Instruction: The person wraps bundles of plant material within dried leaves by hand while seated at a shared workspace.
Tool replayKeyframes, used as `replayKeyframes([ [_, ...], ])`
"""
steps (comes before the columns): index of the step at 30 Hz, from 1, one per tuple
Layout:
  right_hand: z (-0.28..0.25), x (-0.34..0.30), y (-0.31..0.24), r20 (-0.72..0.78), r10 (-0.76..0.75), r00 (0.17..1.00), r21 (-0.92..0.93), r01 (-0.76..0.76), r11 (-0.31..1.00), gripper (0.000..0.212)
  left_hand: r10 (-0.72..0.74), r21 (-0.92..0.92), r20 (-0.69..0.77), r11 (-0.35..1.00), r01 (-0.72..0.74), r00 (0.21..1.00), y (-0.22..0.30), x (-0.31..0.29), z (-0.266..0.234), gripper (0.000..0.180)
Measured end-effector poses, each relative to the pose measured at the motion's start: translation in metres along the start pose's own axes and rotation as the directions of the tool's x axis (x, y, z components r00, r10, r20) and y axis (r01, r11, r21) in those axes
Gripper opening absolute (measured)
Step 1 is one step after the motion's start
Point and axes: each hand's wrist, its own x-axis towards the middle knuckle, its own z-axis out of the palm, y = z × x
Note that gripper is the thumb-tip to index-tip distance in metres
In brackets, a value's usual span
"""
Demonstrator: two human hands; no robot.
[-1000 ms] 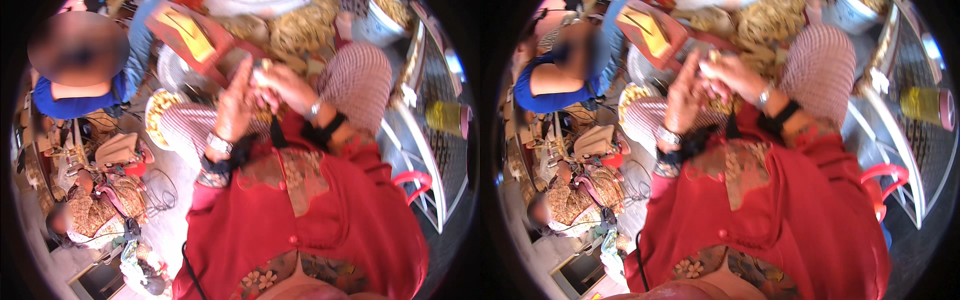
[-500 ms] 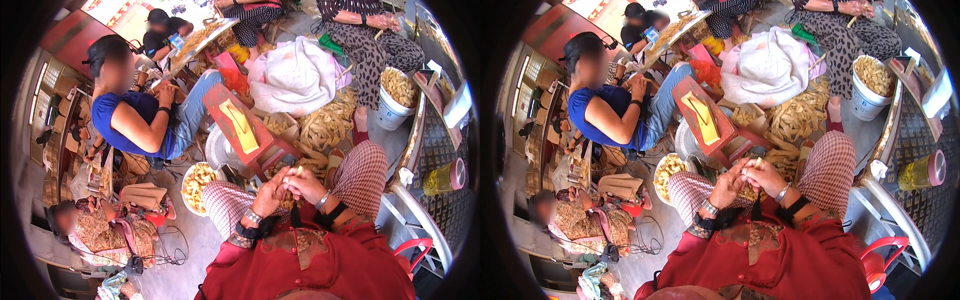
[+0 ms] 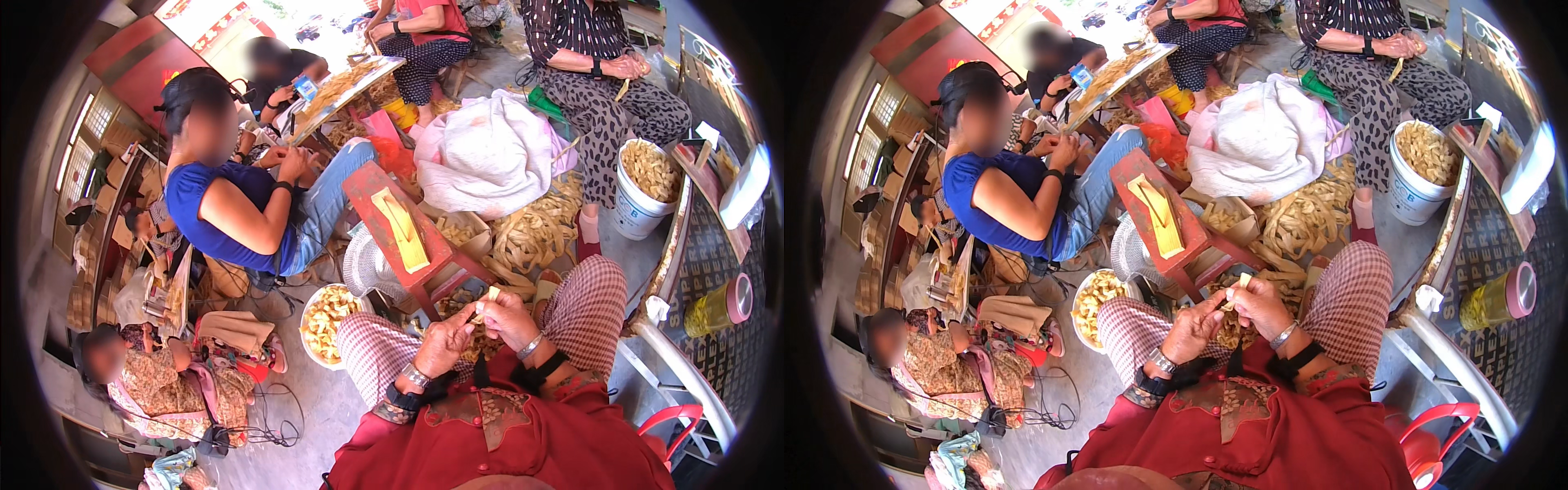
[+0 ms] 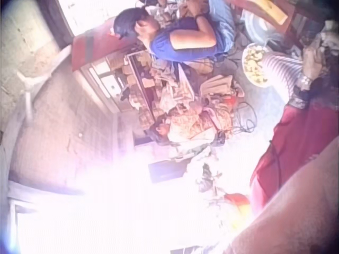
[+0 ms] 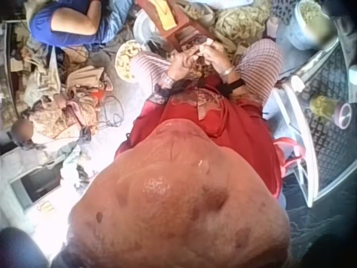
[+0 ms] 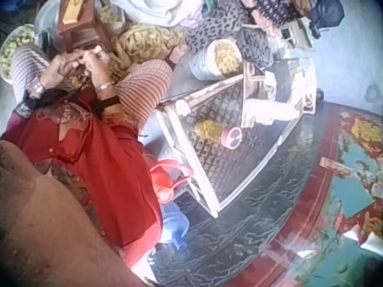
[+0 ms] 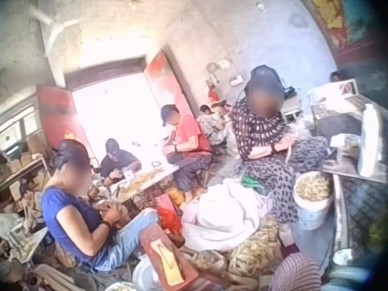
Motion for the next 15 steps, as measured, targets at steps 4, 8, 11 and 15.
replayKeyframes([
  [4,0.003,0.0,-0.005,0.064,-0.048,0.997,-0.06,0.052,0.997,0.018,-0.125,-0.11,-0.001,0.986,0.124,0.992,0.001,0.003,-0.001,0.034],
  [8,0.008,-0.004,-0.008,0.235,-0.102,0.967,-0.136,0.137,0.981,0.021,-0.103,-0.084,-0.024,0.991,0.1,0.994,-0.005,0.001,-0.005,0.032],
  [11,0.002,-0.003,-0.009,0.251,-0.049,0.967,-0.185,0.098,0.978,0.018,-0.115,-0.056,0.015,0.992,0.116,0.993,0.003,0.003,-0.009,0.034],
  [15,0.008,-0.006,-0.011,0.224,-0.05,0.973,-0.222,0.101,0.97,0.018,-0.137,-0.118,0.023,0.983,0.138,0.99,0.009,0.003,-0.007,0.034],
])
